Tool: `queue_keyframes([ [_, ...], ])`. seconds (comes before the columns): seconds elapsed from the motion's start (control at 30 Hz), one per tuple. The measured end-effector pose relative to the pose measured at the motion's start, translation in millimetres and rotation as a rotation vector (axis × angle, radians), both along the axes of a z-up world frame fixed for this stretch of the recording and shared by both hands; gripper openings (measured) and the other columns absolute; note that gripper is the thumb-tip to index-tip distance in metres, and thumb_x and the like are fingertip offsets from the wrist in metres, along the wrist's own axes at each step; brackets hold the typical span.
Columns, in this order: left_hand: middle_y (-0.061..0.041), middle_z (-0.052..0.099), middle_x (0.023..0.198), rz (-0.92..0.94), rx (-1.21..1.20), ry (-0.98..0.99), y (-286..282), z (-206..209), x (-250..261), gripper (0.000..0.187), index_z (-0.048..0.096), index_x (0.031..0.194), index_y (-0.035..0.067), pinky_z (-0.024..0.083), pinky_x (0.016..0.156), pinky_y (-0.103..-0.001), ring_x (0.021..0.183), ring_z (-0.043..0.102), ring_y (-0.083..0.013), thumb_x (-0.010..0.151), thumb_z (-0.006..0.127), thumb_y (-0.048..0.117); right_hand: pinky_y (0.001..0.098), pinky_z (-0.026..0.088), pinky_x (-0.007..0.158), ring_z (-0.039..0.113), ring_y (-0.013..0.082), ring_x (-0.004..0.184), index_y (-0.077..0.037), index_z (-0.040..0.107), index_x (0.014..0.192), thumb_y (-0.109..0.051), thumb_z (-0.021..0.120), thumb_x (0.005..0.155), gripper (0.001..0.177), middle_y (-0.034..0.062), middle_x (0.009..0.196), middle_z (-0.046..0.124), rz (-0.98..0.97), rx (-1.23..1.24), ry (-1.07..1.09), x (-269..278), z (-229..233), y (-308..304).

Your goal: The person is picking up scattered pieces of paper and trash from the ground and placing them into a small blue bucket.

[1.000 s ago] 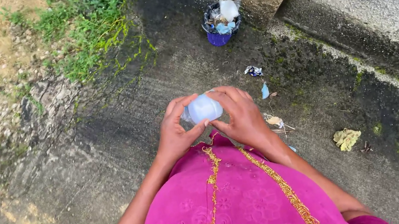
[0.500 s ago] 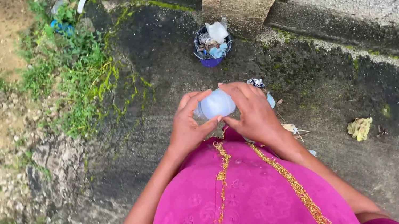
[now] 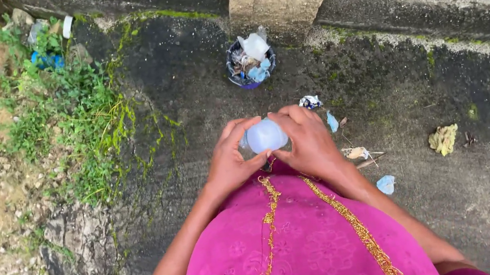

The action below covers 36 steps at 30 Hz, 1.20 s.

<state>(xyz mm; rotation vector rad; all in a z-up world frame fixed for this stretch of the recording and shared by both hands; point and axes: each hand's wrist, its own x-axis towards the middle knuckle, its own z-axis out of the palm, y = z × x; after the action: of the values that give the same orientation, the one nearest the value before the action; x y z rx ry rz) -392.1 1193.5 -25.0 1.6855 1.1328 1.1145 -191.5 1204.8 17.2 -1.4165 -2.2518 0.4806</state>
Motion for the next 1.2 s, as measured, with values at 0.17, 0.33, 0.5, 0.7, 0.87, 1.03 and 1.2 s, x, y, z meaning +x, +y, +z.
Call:
queue_keyframes([
  [0.17, -0.013, 0.062, 0.132, 0.024, 0.052, 0.097, 70, -2, 6, 0.065, 0.062, 0.135, 0.009, 0.053, 0.101, -0.037, 0.122, 0.064, -0.0303, 0.076, 0.087, 0.013, 0.0464, 0.046, 0.098, 0.058, 0.0353, 0.115, -0.004, 0.066, 0.128, -0.018, 0.089, 0.066, 0.068, 0.0143, 0.120, 0.062, 0.023, 0.018, 0.013, 9, -5, 75],
  [0.33, -0.013, 0.063, 0.131, 0.057, 0.063, 0.137, 141, 14, 17, 0.065, 0.060, 0.137, 0.009, 0.054, 0.100, -0.038, 0.120, 0.066, -0.0303, 0.078, 0.087, 0.016, 0.0471, 0.044, 0.102, 0.058, 0.0354, 0.117, -0.005, 0.065, 0.129, -0.018, 0.089, 0.067, 0.068, 0.0137, 0.122, 0.062, 0.071, 0.051, 0.028, 19, -1, 153],
  [0.5, -0.016, 0.061, 0.131, 0.068, 0.074, 0.226, 197, 8, 33, 0.066, 0.059, 0.137, 0.007, 0.053, 0.098, -0.040, 0.119, 0.065, -0.0339, 0.078, 0.087, 0.017, 0.0477, 0.043, 0.101, 0.057, 0.0355, 0.119, -0.006, 0.064, 0.130, -0.016, 0.088, 0.066, 0.070, 0.0138, 0.125, 0.061, 0.081, -0.013, 0.009, 34, -13, 211],
  [0.7, -0.016, 0.063, 0.128, -0.028, 0.119, 0.324, 251, -7, 51, 0.066, 0.059, 0.135, 0.007, 0.050, 0.101, -0.045, 0.120, 0.062, -0.0381, 0.077, 0.087, 0.024, 0.0464, 0.048, 0.100, 0.059, 0.0355, 0.118, -0.006, 0.063, 0.131, -0.015, 0.087, 0.066, 0.070, 0.0135, 0.124, 0.061, 0.007, -0.034, 0.056, 57, -36, 248],
  [0.87, -0.017, 0.062, 0.129, -0.183, 0.120, 0.390, 316, -30, 67, 0.068, 0.058, 0.136, 0.007, 0.050, 0.102, -0.046, 0.120, 0.061, -0.0387, 0.077, 0.086, 0.026, 0.0470, 0.048, 0.098, 0.060, 0.0355, 0.116, -0.006, 0.063, 0.131, -0.016, 0.088, 0.068, 0.068, 0.0138, 0.125, 0.061, -0.138, -0.067, 0.026, 72, -49, 281],
  [1.03, -0.017, 0.061, 0.131, -0.323, 0.150, 0.416, 397, -64, 75, 0.070, 0.056, 0.138, 0.006, 0.050, 0.102, -0.047, 0.120, 0.061, -0.0397, 0.077, 0.086, 0.025, 0.0484, 0.048, 0.096, 0.060, 0.0370, 0.114, -0.004, 0.063, 0.130, -0.016, 0.089, 0.068, 0.068, 0.0146, 0.123, 0.061, -0.271, -0.058, -0.025, 72, -80, 335],
  [1.2, -0.013, 0.064, 0.132, -0.455, 0.042, 0.414, 460, -120, 71, 0.065, 0.058, 0.137, 0.010, 0.052, 0.101, -0.044, 0.118, 0.064, -0.0361, 0.079, 0.084, 0.026, 0.0480, 0.050, 0.097, 0.060, 0.0366, 0.114, -0.005, 0.063, 0.130, -0.013, 0.089, 0.066, 0.069, 0.0135, 0.125, 0.062, -0.439, -0.041, -0.041, 52, -131, 368],
])
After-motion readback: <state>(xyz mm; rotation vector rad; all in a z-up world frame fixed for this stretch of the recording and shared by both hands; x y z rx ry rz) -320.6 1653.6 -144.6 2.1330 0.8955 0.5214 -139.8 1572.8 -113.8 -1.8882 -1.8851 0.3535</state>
